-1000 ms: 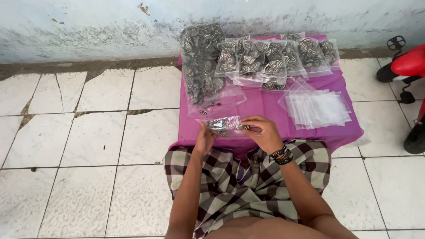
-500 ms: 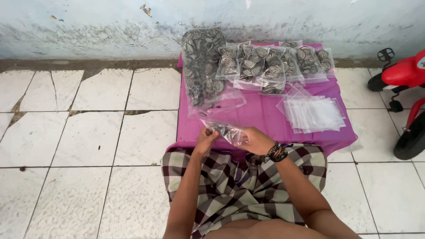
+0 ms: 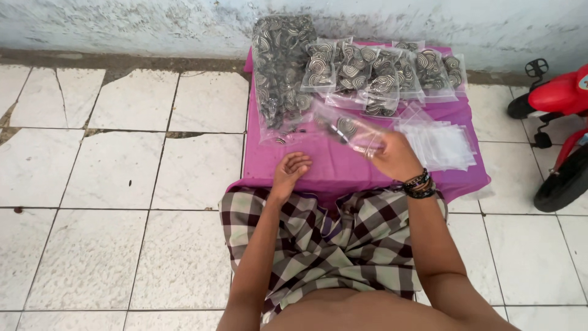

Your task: The person places circular patterned items into small plastic bags and then seals the bags by hand.

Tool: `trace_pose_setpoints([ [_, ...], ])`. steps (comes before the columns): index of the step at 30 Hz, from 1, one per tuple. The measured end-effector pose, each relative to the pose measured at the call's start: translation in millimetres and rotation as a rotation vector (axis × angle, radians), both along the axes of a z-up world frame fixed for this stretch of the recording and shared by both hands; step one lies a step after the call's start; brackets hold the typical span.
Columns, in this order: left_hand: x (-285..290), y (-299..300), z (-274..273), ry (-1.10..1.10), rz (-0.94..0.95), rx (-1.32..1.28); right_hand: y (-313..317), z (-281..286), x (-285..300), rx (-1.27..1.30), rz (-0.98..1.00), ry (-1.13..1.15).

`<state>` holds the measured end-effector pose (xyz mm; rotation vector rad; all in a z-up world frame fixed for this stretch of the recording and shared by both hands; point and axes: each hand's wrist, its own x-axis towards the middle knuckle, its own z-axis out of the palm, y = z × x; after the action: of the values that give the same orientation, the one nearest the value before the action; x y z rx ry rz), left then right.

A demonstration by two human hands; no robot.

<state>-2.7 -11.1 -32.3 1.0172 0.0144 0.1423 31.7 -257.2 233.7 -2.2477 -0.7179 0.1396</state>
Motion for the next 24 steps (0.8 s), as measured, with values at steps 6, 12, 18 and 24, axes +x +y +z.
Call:
trace_pose_setpoints([
  [6, -1.9, -1.5, 5.0, 0.016, 0.008, 0.051, 3.1, -17.4, 26.0, -0.098, -0.126, -0.210],
  [12, -1.2, -6.0, 10.0, 0.120, 0.028, 0.168, -10.0, -32.2, 33.4, 0.140, 0.004, 0.147],
  [18, 4.7, -19.0, 66.2, 0.006, 0.119, 0.454, -26.2, -12.9, 40.7, 0.430, 0.130, 0.436],
  [24, 5.2, -29.9, 115.8, -0.060, 0.136, 0.754, -38.9, 45.1, 20.9, 0.283, -0.099, 0.242],
])
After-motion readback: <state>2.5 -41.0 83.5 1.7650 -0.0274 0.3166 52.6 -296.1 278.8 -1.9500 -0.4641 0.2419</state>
